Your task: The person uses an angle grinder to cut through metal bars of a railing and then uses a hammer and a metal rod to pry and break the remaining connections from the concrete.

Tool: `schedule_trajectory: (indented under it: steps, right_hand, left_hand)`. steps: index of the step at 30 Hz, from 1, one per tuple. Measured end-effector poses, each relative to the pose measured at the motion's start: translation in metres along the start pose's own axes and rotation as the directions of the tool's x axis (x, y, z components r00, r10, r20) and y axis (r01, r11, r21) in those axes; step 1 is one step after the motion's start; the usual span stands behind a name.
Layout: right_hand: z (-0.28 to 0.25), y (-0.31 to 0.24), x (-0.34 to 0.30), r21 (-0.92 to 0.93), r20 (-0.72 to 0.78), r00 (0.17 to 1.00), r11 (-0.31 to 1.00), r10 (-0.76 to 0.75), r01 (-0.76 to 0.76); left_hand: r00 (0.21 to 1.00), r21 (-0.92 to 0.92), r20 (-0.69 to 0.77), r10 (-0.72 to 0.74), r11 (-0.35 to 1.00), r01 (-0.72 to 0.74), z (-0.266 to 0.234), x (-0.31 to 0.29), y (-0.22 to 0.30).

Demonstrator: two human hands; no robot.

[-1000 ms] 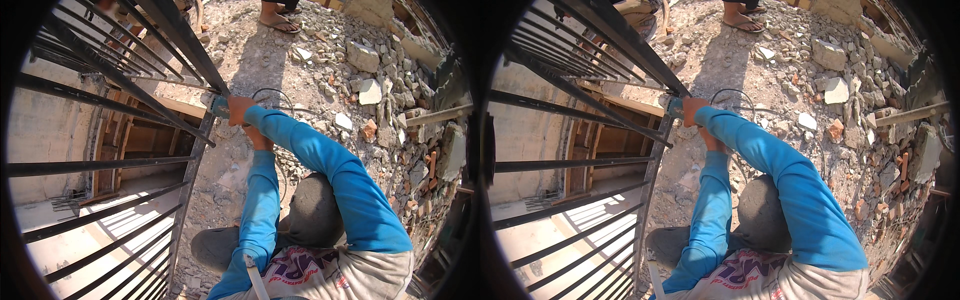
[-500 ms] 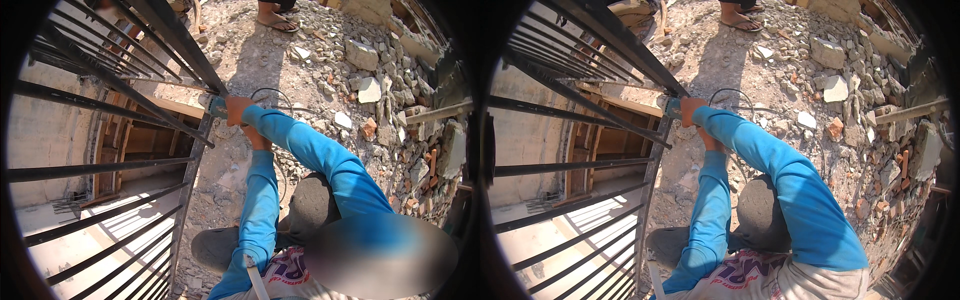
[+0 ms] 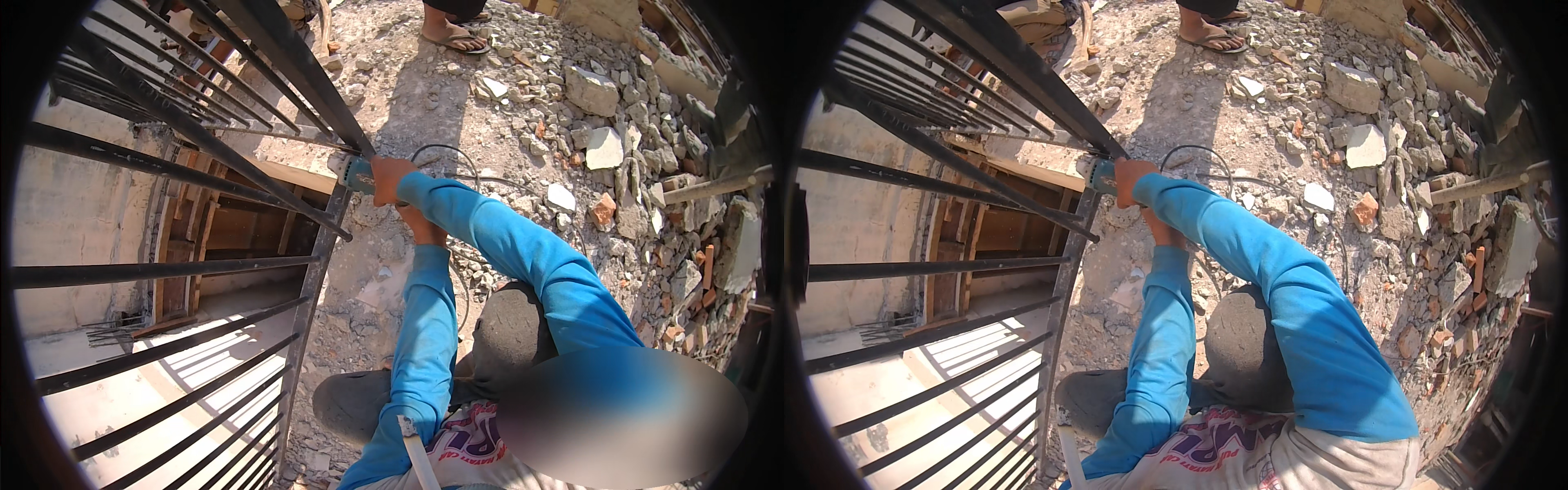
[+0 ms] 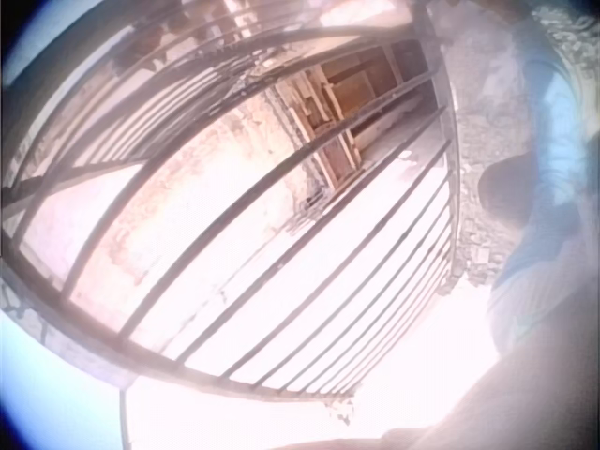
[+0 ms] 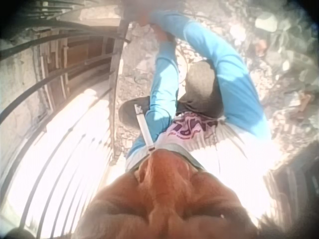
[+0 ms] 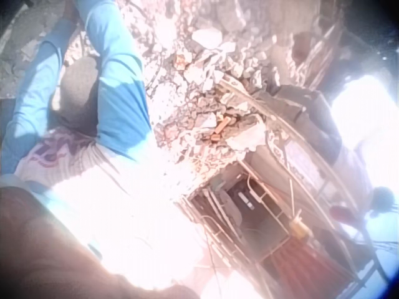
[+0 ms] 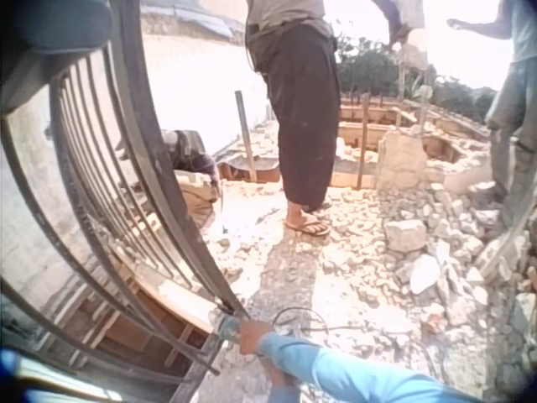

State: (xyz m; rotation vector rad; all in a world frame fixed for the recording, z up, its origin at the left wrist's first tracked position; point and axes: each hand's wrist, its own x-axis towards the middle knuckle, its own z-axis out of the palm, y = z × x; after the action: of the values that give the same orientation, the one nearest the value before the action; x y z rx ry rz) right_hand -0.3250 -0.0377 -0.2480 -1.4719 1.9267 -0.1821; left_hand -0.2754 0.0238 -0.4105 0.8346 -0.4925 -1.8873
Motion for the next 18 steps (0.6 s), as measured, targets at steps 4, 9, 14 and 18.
schedule_trajectory:
  steps: [4, 9, 14, 18]
  right_hand:
    - [-0.003, -0.018, -0.013, -0.030, -0.068, 0.995, 0.997, -0.066, 0.065]
    - [0.003, -0.023, -0.014, -0.027, -0.110, 0.986, 0.992, -0.128, 0.126]
    - [0.008, -0.023, -0.014, -0.033, -0.077, 0.992, 0.995, -0.100, 0.098]
    - [0.004, -0.020, -0.013, -0.016, -0.040, 0.996, 0.996, -0.084, 0.084]
  left_hand:
    - [0.988, -0.033, 0.078, 0.134, 0.991, -0.132, 0.008, -0.013, 0.017]
    - [0.925, 0.168, 0.231, 0.301, 0.924, -0.343, 0.013, -0.022, 0.026]
    - [0.892, 0.542, 0.228, 0.390, 0.710, -0.449, 0.016, -0.033, 0.019]
    - [0.932, 0.381, 0.158, 0.325, 0.851, -0.361, 0.015, -0.027, 0.021]
